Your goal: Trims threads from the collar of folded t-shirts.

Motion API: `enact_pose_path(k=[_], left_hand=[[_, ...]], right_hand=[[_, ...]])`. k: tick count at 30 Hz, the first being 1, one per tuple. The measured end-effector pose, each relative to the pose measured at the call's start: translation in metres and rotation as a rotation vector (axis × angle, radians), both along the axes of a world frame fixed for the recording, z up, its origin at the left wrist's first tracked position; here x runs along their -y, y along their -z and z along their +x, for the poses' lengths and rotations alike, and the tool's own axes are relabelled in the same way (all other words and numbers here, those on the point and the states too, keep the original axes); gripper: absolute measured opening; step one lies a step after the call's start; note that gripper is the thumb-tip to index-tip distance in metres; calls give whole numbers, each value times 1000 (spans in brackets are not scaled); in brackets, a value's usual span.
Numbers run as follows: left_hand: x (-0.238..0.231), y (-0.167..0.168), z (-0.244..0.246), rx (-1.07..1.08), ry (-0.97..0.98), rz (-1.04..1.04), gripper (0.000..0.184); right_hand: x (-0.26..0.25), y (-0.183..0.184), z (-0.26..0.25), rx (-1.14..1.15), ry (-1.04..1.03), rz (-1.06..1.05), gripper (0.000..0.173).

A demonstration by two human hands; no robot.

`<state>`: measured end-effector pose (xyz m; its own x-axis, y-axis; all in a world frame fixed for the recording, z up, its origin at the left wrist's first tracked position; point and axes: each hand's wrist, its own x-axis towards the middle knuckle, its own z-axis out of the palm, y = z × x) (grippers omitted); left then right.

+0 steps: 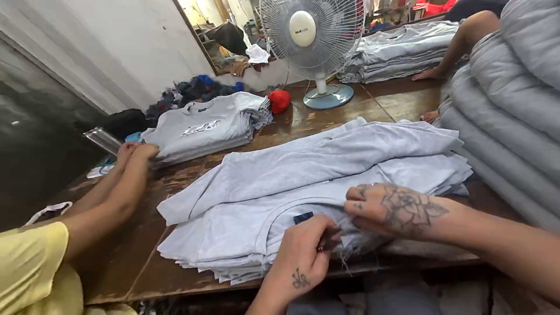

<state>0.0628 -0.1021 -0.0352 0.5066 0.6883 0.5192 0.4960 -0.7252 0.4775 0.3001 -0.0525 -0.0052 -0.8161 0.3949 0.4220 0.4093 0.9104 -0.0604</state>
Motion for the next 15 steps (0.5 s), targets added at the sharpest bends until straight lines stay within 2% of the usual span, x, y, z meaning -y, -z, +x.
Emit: enact_pose_path(k=[3,5,7,10,15], left_hand=[[2,-11,5,91,-70,-265,27],[-1,-18,10,117,-103,-402,32],[-5,-19,18,37,-123,-389,33],[-9,-11,32,-66,-137,-259,26],[-3,-4,27,168,-92,-323,23]], right_hand=[[-7,31,0,-281,95,326,25],[-5,53,-5,-416,180,393,24],[-1,66,-11,-510,255,360,21],[4,76,-16,-573,264,282,21],[4,79,-8,-557,190,194,30]])
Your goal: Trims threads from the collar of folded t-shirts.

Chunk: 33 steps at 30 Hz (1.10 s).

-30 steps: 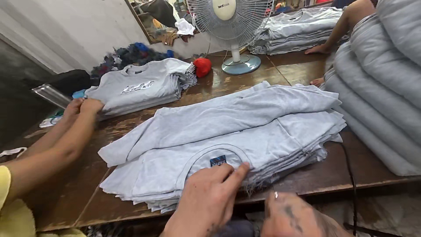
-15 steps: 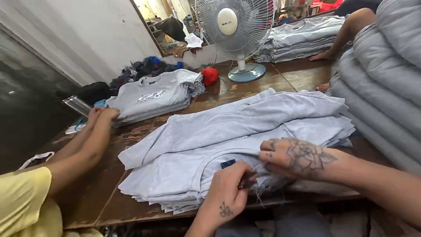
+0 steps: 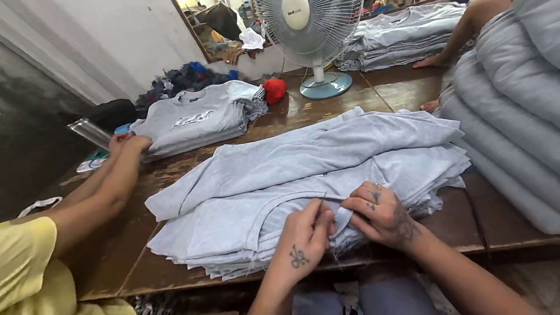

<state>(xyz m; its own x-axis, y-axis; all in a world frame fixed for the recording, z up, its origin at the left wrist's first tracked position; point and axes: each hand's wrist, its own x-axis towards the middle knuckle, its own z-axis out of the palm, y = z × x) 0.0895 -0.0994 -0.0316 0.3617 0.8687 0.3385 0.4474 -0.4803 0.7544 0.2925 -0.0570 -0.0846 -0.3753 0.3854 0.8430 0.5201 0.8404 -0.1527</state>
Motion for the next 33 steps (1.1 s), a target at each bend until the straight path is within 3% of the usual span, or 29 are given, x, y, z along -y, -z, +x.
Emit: enact_pose_path(k=[2,7,11,13,15,17,20,23,26,28,33], left_hand=[[2,3,2,-1,-37,13,24],[6,-1,15,-291,-177,193,23],[16,4,2,-209,-124,159,27],[21,10,-4,-112,-102,169,28],[28,16,-7,-35,-92,213,29],[36,19,-8,0,-58,274,29],[44,14,-15,-29,113,323,27],[43,5,-27,-192,236,314,20],[35,-12,-30,-389,78,382,45],[30,-21,-31,-467,38,469,38],[28,-30,-27,-549,146,567,26]], right_hand=[[1,1,1,-7,3,-3,30],[1,-1,0,-3,7,-45,34],[5,-7,6,44,-71,-104,75],[10,-14,4,92,-49,-120,81],[17,-21,0,120,-60,-148,69],[24,-22,-6,73,-131,-167,42],[33,-14,-12,-28,-181,-106,19],[38,-6,-4,-97,-167,-29,20],[45,-2,5,-108,-130,0,24],[50,1,7,-106,-112,-4,24],[54,-3,11,-114,-67,5,24]])
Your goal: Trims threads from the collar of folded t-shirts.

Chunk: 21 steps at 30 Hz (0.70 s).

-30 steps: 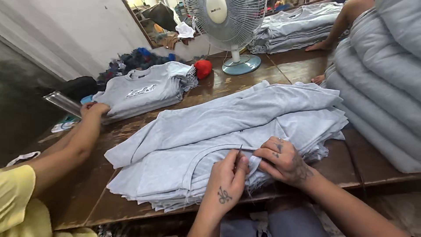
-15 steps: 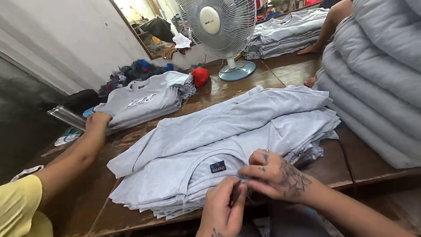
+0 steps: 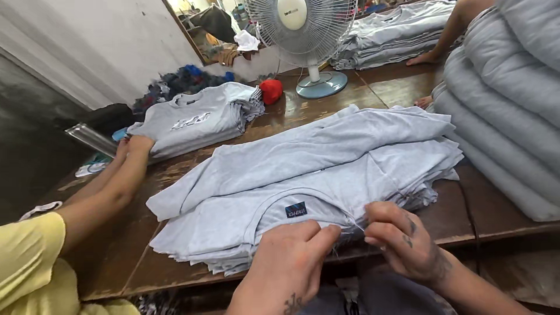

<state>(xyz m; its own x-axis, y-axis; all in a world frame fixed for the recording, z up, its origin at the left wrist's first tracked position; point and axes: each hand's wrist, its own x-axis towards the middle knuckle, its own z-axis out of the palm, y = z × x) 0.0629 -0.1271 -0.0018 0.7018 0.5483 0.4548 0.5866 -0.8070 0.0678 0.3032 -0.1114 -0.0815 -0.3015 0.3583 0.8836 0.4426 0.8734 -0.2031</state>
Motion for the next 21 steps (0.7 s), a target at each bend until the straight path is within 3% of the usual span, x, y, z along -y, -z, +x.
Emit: enact_pose_path(k=[9,17,21], left_hand=[[-4,9,10,1,-86,63,31],[-2,8,-1,68,-35,41,31],[-7,14,0,77,-6,40,31]], right_hand=[[4,-7,-20,-16,2,82,27],[2,-8,-21,-48,20,68,25],[10,-12,-26,-57,-74,78,29]])
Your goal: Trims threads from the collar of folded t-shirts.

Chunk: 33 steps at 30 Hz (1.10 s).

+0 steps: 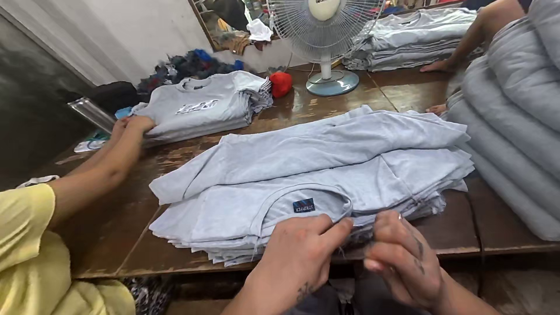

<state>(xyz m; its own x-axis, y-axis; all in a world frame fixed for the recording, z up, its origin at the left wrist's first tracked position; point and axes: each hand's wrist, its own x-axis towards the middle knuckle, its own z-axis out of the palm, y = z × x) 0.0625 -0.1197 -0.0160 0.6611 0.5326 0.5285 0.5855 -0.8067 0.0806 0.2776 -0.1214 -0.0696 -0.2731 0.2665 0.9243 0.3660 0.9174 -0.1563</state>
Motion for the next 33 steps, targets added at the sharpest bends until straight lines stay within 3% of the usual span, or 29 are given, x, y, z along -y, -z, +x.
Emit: enact_pose_path(k=[4,7,10,12,21,26,28,31,33], left_hand=[[-5,1,-9,243,-98,-70,35],[-9,5,-11,396,-157,-145,37],[-9,12,-11,339,-228,-200,37],[-7,16,-13,302,-228,-205,37],[-7,8,-10,170,-172,-204,37],[-9,9,-12,221,-139,-247,37],[-10,8,-15,300,-131,-266,39],[-7,-4,-34,522,-147,-245,40],[-7,-12,-65,730,-194,-185,28]], right_hand=[[-1,-12,10,47,-27,5,53],[-16,-23,14,145,88,-151,41],[-34,-20,7,213,58,-220,20],[-36,-14,5,171,5,-224,18],[-29,-13,20,117,-55,-314,24],[-13,-14,16,26,-87,-327,31],[14,-15,2,164,-196,-398,39],[42,-23,-22,473,-411,-447,22],[37,-26,-27,565,-478,-400,14]])
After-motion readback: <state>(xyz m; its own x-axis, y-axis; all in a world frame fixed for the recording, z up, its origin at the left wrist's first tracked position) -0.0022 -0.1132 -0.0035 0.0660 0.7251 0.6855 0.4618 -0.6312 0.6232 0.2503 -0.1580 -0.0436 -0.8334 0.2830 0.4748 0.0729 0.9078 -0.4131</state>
